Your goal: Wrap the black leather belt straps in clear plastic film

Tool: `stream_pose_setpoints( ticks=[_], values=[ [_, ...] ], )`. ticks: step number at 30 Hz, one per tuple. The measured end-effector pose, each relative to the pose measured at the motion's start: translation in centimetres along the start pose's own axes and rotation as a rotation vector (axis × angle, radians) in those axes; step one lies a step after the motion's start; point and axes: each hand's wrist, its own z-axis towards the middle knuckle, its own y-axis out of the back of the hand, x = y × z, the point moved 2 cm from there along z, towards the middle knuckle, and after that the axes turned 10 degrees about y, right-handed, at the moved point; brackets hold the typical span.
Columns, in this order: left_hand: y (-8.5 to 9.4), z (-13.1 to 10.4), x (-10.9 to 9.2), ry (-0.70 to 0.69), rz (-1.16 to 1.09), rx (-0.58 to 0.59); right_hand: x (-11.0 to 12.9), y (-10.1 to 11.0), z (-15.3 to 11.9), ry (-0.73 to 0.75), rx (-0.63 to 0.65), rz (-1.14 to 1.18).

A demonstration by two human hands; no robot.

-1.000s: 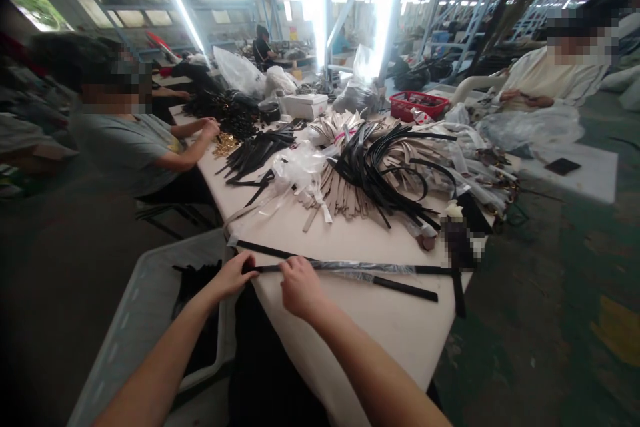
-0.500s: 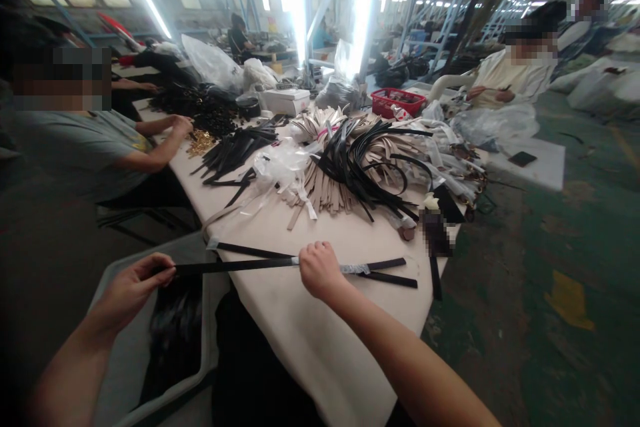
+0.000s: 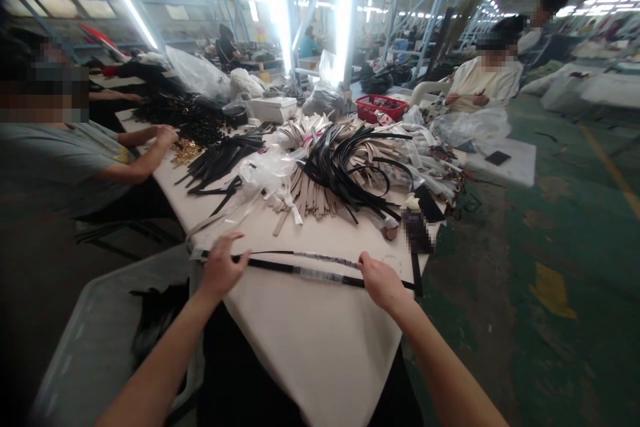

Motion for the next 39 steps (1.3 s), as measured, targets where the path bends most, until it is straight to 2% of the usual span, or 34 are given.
stream_pose_setpoints(
  ticks=[2, 4, 6, 8, 10, 13, 17, 19, 23, 27, 29, 31, 33, 35, 37, 39],
  values=[
    [-3.5, -2.3, -8.0, -0.288, -0.023, 0.198, 1.2, 0.5, -0.3, 0.028, -0.022, 0.064],
    [-6.7, -4.5, -14.5, -0.493, 0.006, 0.344, 2.4, 1.2, -0.5, 0.072, -0.059, 0.202],
    [-9.2, -5.6, -18.3, -0.571, 0.066, 0.43, 3.3, 1.7, -0.8, 0.079, -0.119, 0.337],
    [-10.8, -5.7, -19.5, -0.612, 0.151, 0.501, 3.3, 2.1, -1.2, 0.056, -0.19, 0.371],
    [-11.5, -5.3, -18.9, -0.658, 0.225, 0.55, 2.6, 2.3, -1.7, 0.058, -0.254, 0.324],
    [-11.5, -4.3, -16.5, -0.674, 0.284, 0.573, 0.4, 2.1, -2.3, 0.09, -0.289, 0.22],
    [-11.4, -3.1, -13.7, -0.578, 0.323, 0.612, -3.3, 1.1, -2.1, 0.064, -0.218, 0.103],
    [-11.4, -3.0, -12.7, -0.541, 0.316, 0.593, -4.5, 0.7, -1.3, 0.036, -0.193, 0.066],
    [-11.5, -4.5, -10.9, -0.455, 0.231, 0.462, -4.7, 1.0, 3.0, 0.011, -0.244, 0.04],
    [-11.9, -6.4, -9.8, -0.385, 0.133, 0.441, -2.8, 2.2, 9.7, -0.069, -0.354, 0.074],
    [-11.8, -6.3, -9.3, -0.31, 0.053, 0.386, -1.7, 2.7, 12.2, -0.096, -0.374, 0.118],
    [-11.5, -5.4, -8.5, -0.169, -0.038, 0.275, -0.6, 3.2, 13.5, -0.093, -0.384, 0.174],
    [-11.1, -3.6, -7.2, 0.013, -0.12, 0.171, 0.3, 3.6, 13.3, -0.067, -0.398, 0.24],
    [-10.9, -1.4, -5.7, 0.183, -0.178, 0.126, 1.0, 4.3, 11.7, -0.026, -0.39, 0.301],
    [-11.0, 0.9, -4.3, 0.295, -0.2, 0.115, 1.6, 5.0, 8.7, 0.036, -0.341, 0.444],
    [-11.2, 3.2, -3.0, 0.347, -0.196, 0.099, 1.8, 5.8, 4.6, 0.115, -0.267, 0.739]
  ],
)
